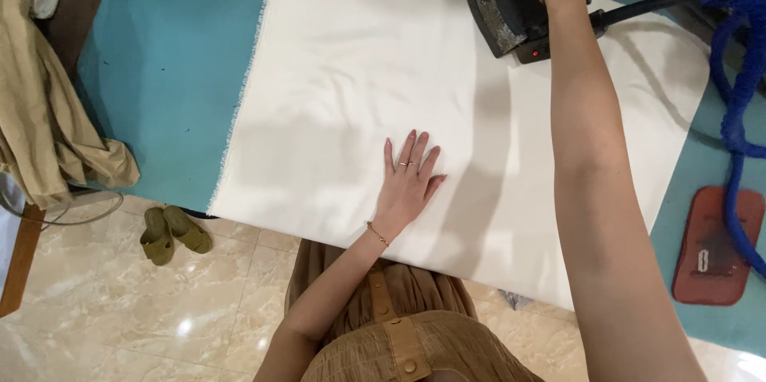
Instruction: Iron a large piece of white fabric on an ironing board.
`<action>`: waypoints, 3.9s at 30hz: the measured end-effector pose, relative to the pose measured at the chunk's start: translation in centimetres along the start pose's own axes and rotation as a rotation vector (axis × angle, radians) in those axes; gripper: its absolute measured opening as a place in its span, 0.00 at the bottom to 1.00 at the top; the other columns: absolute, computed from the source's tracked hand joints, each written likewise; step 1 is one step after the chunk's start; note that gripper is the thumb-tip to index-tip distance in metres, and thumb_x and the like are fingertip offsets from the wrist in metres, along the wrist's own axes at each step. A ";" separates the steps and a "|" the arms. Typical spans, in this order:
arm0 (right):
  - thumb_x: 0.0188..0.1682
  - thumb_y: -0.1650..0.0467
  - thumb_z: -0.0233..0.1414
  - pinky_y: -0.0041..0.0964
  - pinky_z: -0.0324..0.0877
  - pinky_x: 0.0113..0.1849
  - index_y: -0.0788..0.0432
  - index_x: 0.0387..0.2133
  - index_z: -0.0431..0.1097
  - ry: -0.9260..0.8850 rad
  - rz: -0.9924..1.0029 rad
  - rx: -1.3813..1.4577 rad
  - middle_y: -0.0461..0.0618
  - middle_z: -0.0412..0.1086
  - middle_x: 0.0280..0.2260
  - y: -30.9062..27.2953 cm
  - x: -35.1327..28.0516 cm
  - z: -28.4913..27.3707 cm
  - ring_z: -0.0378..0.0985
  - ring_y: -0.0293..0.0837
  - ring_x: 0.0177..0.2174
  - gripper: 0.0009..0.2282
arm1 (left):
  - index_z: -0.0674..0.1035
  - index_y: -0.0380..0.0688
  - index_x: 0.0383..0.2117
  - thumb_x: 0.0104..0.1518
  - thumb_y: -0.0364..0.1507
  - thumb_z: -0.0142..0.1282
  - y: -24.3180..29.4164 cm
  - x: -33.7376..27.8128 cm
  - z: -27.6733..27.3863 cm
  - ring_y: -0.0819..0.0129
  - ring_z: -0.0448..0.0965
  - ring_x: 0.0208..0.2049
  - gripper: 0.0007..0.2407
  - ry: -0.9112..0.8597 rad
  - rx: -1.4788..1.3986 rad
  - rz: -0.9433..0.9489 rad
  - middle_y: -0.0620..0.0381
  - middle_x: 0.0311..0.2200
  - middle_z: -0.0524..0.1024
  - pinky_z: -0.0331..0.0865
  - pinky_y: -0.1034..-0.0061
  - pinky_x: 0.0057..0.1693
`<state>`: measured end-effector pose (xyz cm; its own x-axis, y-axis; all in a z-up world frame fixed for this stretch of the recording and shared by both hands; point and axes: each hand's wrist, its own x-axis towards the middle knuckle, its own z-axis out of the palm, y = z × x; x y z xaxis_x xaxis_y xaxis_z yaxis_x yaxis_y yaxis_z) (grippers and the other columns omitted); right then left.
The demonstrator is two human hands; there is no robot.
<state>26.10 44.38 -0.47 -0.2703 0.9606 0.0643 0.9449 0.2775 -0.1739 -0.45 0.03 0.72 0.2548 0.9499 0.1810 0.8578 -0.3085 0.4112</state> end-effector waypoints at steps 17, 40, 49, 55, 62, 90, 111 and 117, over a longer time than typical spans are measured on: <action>0.54 0.48 0.56 0.54 0.74 0.35 0.69 0.34 0.70 -0.135 0.169 0.154 0.70 0.74 0.29 -14.9 -24.8 -14.4 0.80 0.66 0.32 0.30 | 0.69 0.39 0.62 0.67 0.41 0.50 -0.4 -0.2 -0.4 0.48 0.44 0.74 0.23 0.071 -0.091 0.060 0.43 0.70 0.54 0.37 0.36 0.73; 0.43 0.44 0.50 0.40 0.70 0.23 0.63 0.36 0.74 -0.359 -0.225 0.042 0.49 0.69 0.10 -26.4 -40.4 -12.1 0.68 0.43 0.12 0.32 | 0.76 0.44 0.58 0.69 0.29 0.54 -18.7 -4.9 -11.1 0.49 0.49 0.75 0.13 0.297 -0.043 -0.276 0.52 0.70 0.62 0.29 0.40 0.75; 0.55 0.49 0.44 0.39 0.67 0.14 0.67 0.39 0.73 -0.389 -0.086 0.078 0.54 0.71 0.17 -29.2 -28.5 -10.9 0.72 0.44 0.10 0.30 | 0.75 0.46 0.63 0.70 0.35 0.53 -24.5 -5.6 -12.1 0.39 0.47 0.73 0.18 0.240 0.044 -0.339 0.41 0.71 0.57 0.31 0.34 0.71; 0.56 0.49 0.52 0.44 0.74 0.24 0.65 0.32 0.75 -0.185 -0.079 0.035 0.56 0.73 0.18 -29.5 -25.5 -11.8 0.76 0.50 0.17 0.27 | 0.73 0.45 0.65 0.71 0.35 0.51 -24.8 -5.8 -11.8 0.44 0.50 0.73 0.18 0.279 0.021 -0.355 0.44 0.71 0.59 0.33 0.38 0.73; 0.55 0.50 0.56 0.45 0.75 0.28 0.63 0.32 0.76 -0.058 -0.102 -0.032 0.56 0.73 0.19 -30.0 -25.8 -11.7 0.78 0.53 0.20 0.25 | 0.72 0.42 0.64 0.71 0.31 0.45 -25.2 -5.8 -11.3 0.45 0.51 0.72 0.17 0.321 0.020 -0.350 0.46 0.70 0.60 0.32 0.39 0.73; 0.54 0.49 0.57 0.43 0.75 0.27 0.61 0.33 0.77 -0.042 -0.057 -0.060 0.55 0.74 0.19 -30.5 -26.1 -11.8 0.79 0.52 0.20 0.25 | 0.79 0.52 0.58 0.67 0.35 0.57 -26.2 -3.5 -13.8 0.43 0.53 0.70 0.14 0.292 0.025 -0.191 0.43 0.71 0.57 0.39 0.40 0.72; 0.53 0.48 0.56 0.44 0.75 0.30 0.62 0.31 0.75 -0.079 -0.099 0.005 0.55 0.73 0.17 -30.3 -25.8 -12.6 0.78 0.51 0.19 0.27 | 0.82 0.58 0.54 0.69 0.30 0.53 -29.0 -0.8 -13.3 0.45 0.54 0.71 0.11 0.259 -0.005 -0.180 0.43 0.68 0.62 0.36 0.36 0.71; 0.48 0.47 0.57 0.44 0.75 0.27 0.64 0.34 0.75 -0.174 -0.092 0.082 0.56 0.75 0.19 -30.1 -25.3 -12.9 0.79 0.52 0.19 0.29 | 0.81 0.59 0.55 0.68 0.28 0.52 -29.5 -0.9 -13.5 0.48 0.57 0.71 0.13 0.275 0.015 -0.141 0.45 0.68 0.64 0.39 0.39 0.73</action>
<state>6.88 11.60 15.80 -0.3892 0.9171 -0.0863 0.8984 0.3572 -0.2554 -32.07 7.55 0.50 0.0039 0.9334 0.3589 0.8829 -0.1718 0.4370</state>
